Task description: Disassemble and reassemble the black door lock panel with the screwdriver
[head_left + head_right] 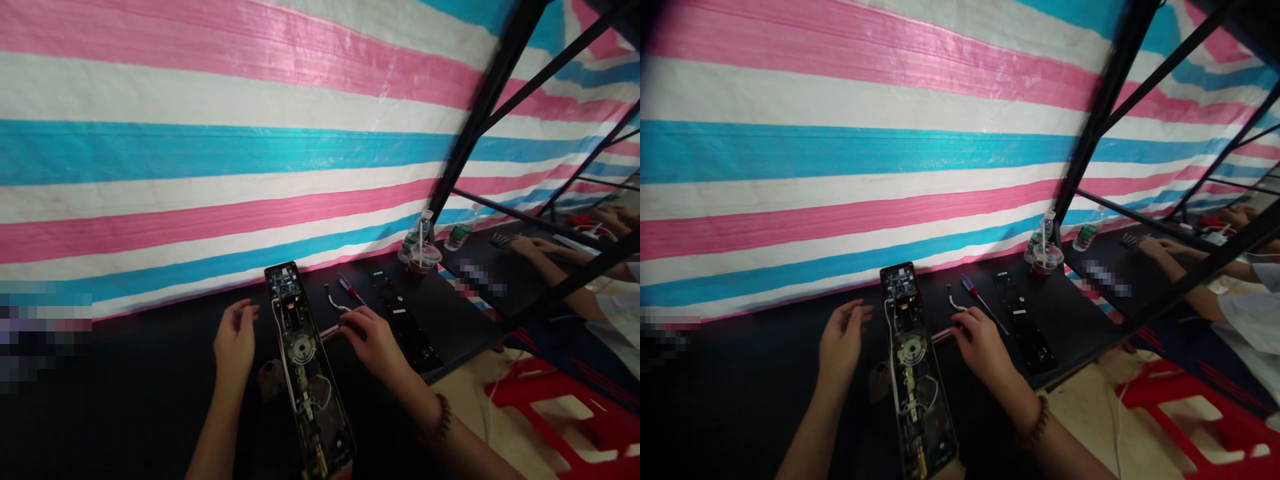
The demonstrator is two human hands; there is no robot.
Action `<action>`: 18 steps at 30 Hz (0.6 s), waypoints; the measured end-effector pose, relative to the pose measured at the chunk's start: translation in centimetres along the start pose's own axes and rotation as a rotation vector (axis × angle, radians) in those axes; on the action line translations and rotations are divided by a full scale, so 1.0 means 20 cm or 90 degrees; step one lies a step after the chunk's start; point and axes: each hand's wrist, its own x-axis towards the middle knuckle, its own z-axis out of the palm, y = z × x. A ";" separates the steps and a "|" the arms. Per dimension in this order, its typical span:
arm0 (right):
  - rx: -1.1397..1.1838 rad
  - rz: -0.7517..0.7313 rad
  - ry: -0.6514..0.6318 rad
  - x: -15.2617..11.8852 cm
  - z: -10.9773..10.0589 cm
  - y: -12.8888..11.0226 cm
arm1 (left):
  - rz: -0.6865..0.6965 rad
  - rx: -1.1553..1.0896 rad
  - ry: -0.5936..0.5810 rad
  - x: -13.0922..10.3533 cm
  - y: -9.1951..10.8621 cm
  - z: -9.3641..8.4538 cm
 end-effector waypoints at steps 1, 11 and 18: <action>0.016 -0.030 0.012 0.01 0.02 -0.04 | 0.024 0.079 -0.023 -0.06 -0.02 -0.04; -0.188 -0.117 -0.031 0.00 0.33 -0.21 | 0.217 0.414 -0.130 -0.43 -0.21 -0.19; -0.161 -0.077 0.021 -0.02 0.37 -0.20 | 0.188 0.406 -0.165 -0.38 -0.14 -0.18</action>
